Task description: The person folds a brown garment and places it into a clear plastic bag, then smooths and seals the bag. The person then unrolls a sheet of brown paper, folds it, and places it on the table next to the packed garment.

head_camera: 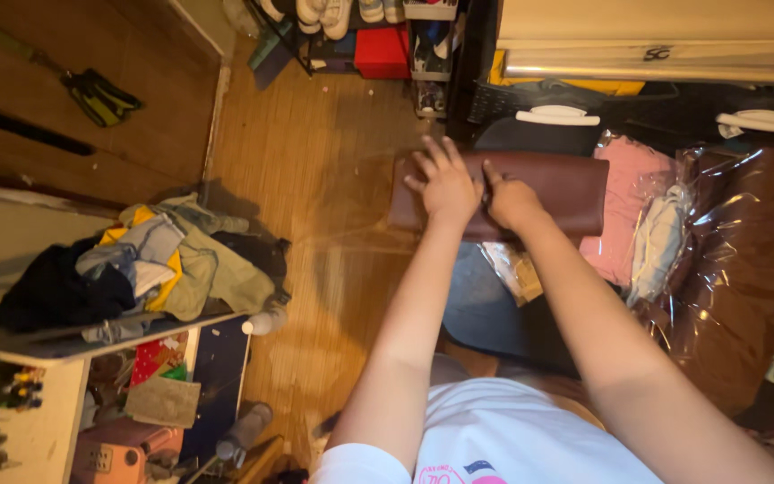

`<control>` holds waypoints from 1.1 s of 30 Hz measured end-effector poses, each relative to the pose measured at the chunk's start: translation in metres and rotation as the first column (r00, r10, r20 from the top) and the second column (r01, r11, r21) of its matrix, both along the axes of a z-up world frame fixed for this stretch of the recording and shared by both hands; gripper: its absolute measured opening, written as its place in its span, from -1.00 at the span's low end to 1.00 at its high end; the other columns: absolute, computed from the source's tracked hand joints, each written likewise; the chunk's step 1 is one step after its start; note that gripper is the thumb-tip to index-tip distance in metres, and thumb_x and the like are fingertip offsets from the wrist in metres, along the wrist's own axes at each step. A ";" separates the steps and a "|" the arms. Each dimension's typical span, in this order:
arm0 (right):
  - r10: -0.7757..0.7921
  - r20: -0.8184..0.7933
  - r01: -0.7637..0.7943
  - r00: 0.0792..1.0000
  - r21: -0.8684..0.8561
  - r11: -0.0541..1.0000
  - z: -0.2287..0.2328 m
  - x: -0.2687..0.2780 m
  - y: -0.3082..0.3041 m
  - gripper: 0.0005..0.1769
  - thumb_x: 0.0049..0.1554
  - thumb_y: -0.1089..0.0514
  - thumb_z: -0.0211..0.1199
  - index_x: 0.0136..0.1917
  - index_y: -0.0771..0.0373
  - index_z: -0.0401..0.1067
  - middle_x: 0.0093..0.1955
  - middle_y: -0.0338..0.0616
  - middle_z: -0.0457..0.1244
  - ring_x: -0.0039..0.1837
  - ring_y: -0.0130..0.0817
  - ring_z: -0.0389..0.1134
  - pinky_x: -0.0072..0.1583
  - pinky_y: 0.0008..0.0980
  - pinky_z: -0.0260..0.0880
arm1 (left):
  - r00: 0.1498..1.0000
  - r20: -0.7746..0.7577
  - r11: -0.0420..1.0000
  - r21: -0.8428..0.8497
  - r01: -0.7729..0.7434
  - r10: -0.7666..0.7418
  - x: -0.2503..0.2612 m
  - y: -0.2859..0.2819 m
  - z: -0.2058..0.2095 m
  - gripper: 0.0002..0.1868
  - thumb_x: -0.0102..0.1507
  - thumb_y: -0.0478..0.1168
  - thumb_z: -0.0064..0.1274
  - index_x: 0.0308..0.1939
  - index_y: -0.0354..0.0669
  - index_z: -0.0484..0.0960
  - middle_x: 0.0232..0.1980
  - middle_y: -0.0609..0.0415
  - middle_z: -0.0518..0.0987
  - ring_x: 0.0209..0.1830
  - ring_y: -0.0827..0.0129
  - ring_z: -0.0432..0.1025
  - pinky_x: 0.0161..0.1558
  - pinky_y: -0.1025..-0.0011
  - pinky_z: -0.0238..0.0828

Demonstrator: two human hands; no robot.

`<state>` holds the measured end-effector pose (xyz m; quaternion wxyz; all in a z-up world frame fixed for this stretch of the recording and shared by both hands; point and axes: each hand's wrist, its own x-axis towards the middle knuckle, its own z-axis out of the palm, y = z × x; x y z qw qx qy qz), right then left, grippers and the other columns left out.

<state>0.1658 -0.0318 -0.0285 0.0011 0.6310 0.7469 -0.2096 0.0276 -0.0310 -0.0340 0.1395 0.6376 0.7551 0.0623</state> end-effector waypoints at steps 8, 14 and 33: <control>0.113 0.355 -0.162 0.928 0.112 0.980 0.026 -0.009 0.019 -0.61 0.18 -0.07 0.27 0.26 -0.01 0.49 0.39 0.08 0.23 0.49 0.03 0.19 0.39 0.19 0.22 | 0.954 0.254 0.950 -0.304 -0.076 0.157 -0.016 0.006 -0.001 0.23 0.12 0.50 0.03 0.57 -0.25 -0.03 0.62 -0.38 -0.11 0.60 -0.45 -0.28 0.38 -0.47 -0.12; 0.148 0.263 -0.097 0.953 -0.199 0.975 0.038 0.001 0.077 0.01 -0.24 -0.35 0.55 0.35 0.16 0.38 0.40 0.06 0.22 0.44 0.04 0.19 0.36 0.33 0.10 | 0.999 -0.016 0.999 -0.033 0.037 -0.038 0.011 -0.005 -0.031 -0.11 0.34 0.27 -0.08 0.37 -0.54 0.26 0.43 -0.59 0.23 0.42 -0.63 0.06 0.16 -0.47 0.21; 0.363 0.138 -0.272 0.922 -0.438 0.857 0.021 -0.028 0.111 -0.10 -0.38 -0.27 0.60 0.12 0.31 0.63 0.14 0.15 0.43 0.18 0.07 0.46 0.24 -0.16 0.43 | 0.952 -0.166 0.810 0.499 0.306 -0.257 -0.037 0.011 0.033 -0.56 0.01 -0.18 0.11 -0.03 -0.09 0.44 0.02 -0.21 0.54 -0.06 0.00 0.51 -0.39 0.21 0.58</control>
